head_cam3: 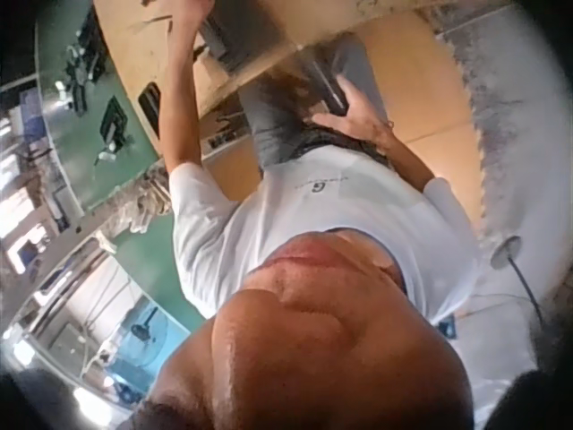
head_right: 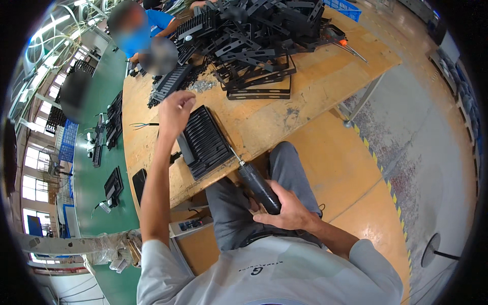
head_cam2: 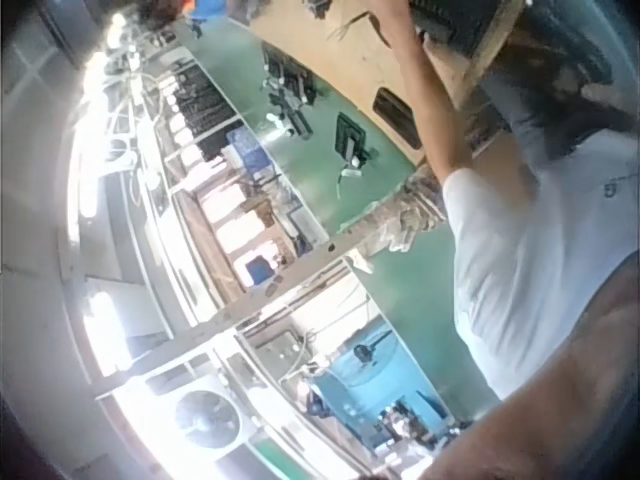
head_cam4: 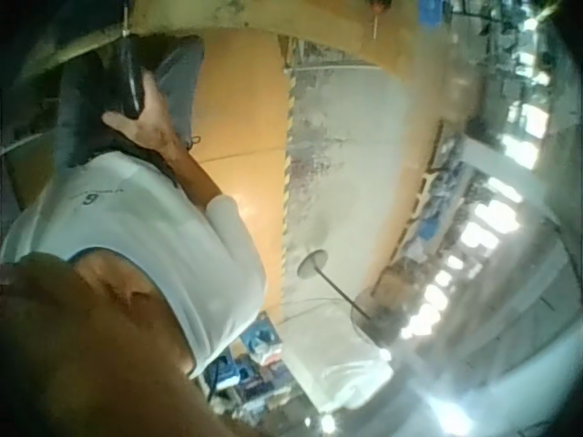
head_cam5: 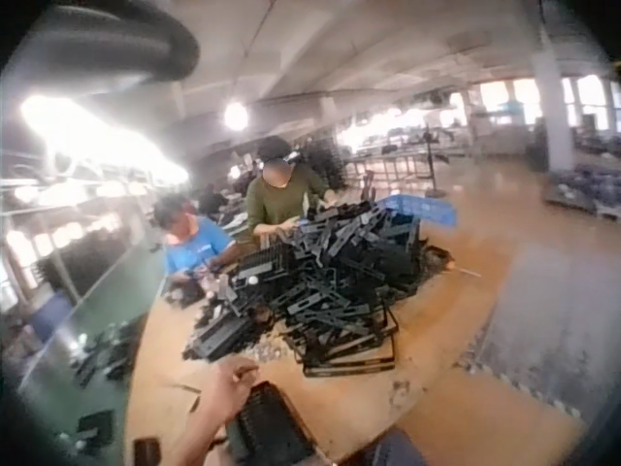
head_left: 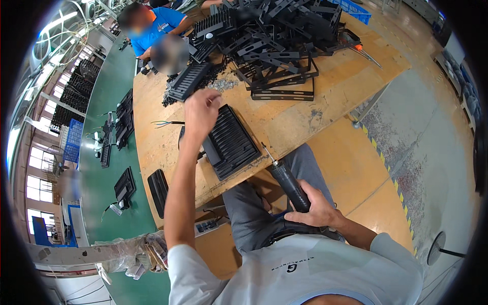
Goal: Assembling LED floodlight housings by attaching internal components and securing them with an electric screwdriver.
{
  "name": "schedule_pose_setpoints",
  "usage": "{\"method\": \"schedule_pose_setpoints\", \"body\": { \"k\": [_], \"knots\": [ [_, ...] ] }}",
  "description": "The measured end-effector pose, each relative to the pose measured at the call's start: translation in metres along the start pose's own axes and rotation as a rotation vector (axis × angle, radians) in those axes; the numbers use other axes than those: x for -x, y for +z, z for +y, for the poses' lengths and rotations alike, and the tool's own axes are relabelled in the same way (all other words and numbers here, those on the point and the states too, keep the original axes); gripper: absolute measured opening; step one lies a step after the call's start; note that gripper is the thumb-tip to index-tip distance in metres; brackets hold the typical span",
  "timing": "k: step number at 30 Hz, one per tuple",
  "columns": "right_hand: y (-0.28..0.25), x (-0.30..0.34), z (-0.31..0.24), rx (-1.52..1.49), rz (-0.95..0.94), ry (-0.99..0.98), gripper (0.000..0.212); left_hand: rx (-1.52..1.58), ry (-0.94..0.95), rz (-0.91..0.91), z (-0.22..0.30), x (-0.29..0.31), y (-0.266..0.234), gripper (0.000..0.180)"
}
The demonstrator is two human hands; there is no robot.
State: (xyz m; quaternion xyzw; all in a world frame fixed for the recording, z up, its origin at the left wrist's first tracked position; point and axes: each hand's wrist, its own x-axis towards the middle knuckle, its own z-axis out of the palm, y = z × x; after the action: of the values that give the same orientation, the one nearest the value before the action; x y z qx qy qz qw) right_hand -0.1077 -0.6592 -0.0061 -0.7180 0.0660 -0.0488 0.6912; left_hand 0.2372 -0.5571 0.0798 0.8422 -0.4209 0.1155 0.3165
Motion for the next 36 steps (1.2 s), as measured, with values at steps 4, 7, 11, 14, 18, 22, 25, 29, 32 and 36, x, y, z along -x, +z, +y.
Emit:
{"method": "schedule_pose_setpoints", "body": {
  "k": [4, 7, 11, 14, 18, 22, 25, 29, 32, 36],
  "knots": [
    [-0.011, 0.010, -0.004, 0.026, -0.016, 0.152, 0.068, -0.139, -0.008, -0.122, -0.054, -0.051, 0.043, 0.015],
    [-0.016, 0.022, -0.012, 0.007, -0.033, 0.250, 0.064, -0.374, 0.160, -0.172, -0.086, -0.074, 0.071, 0.023],
    [-0.009, 0.033, 0.017, -0.016, 0.001, 0.113, 0.076, -0.324, 0.163, -0.173, -0.116, -0.068, 0.091, 0.022],
    [-0.015, 0.031, 0.007, 0.025, -0.056, 0.108, 0.069, -0.261, 0.186, -0.161, -0.116, -0.062, 0.082, 0.016],
    [-0.013, 0.036, 0.004, 0.033, -0.016, 0.059, 0.068, -0.285, 0.211, -0.136, -0.077, -0.063, 0.082, 0.010],
    [0.000, 0.038, 0.013, 0.041, -0.011, 0.019, 0.067, -0.336, 0.152, -0.135, -0.083, -0.067, 0.084, 0.009],
    [0.001, 0.041, 0.008, 0.042, -0.001, 0.058, 0.063, -0.411, 0.153, -0.108, -0.066, -0.070, 0.081, 0.007],
    [0.005, 0.043, 0.004, 0.027, 0.007, 0.072, 0.062, -0.533, 0.120, -0.108, -0.071, -0.067, 0.081, 0.009],
    [0.005, 0.044, 0.008, 0.057, -0.010, 0.082, 0.063, -0.506, 0.199, -0.069, -0.122, -0.065, 0.087, 0.017],
    [0.000, 0.045, 0.008, 0.093, 0.079, 0.130, 0.058, -0.504, 0.071, -0.247, -0.065, -0.074, 0.083, 0.028]
  ]
}}
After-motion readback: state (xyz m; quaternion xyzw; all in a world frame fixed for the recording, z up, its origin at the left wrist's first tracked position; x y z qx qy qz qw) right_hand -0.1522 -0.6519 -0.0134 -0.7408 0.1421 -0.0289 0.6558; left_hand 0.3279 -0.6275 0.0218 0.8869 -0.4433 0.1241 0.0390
